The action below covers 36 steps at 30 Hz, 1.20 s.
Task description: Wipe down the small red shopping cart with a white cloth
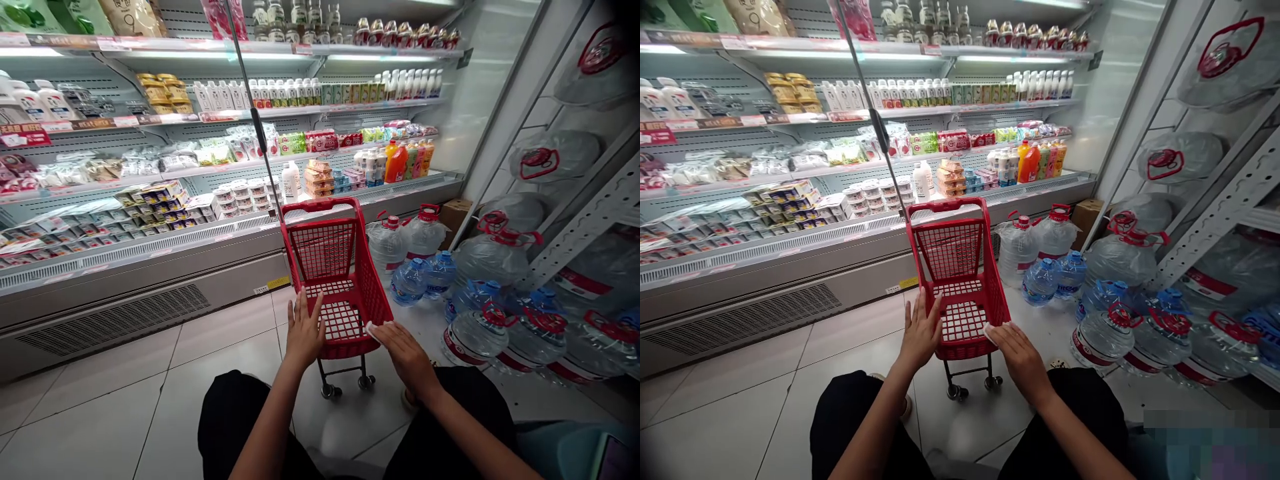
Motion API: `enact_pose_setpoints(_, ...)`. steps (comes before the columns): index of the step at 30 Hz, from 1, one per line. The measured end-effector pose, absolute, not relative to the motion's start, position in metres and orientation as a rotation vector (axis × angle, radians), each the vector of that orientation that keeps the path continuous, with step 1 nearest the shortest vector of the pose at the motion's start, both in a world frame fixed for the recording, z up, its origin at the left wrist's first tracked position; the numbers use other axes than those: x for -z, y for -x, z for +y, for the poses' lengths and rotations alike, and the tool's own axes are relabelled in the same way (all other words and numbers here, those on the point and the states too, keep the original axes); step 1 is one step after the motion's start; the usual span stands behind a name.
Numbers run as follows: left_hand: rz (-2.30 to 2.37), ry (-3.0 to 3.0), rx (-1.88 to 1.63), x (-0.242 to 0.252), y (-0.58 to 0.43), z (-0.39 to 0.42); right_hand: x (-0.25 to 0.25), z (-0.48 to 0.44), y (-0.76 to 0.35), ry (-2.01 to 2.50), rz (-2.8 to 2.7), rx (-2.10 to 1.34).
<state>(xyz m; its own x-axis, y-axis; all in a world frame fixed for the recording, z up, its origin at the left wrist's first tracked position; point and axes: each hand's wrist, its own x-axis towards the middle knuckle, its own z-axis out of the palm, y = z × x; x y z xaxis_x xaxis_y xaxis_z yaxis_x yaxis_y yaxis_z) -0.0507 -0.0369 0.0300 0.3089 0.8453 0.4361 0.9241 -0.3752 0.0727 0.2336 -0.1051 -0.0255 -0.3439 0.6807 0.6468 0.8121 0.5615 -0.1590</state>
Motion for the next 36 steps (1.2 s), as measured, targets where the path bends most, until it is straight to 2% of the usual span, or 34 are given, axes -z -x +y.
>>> enact_pose_setpoints(7, -1.646, 2.257, 0.584, -0.019, 0.048, -0.047, 0.015, -0.118, -0.184, 0.999, -2.289, 0.234)
enact_pose_setpoints(13, -1.548, 2.335, 0.568, -0.008, 0.047, -0.067, 0.008, -0.095, -0.208, 0.827, -2.353, 0.217)
enact_pose_setpoints(21, -1.633, 2.301, 0.567, -0.01, 0.081, -0.054, -0.01, -0.036, -0.233, 1.075, -2.186, 0.261)
enact_pose_setpoints(30, -1.583, 2.453, 0.759, -0.015, 0.041, -0.081, 0.003, -0.09, -0.153, 0.878, -2.312, 0.291)
enact_pose_setpoints(36, -1.523, 2.493, 0.721, -0.018, 0.065, -0.082, -0.011, -0.062, -0.199, 0.982, -2.314, 0.372)
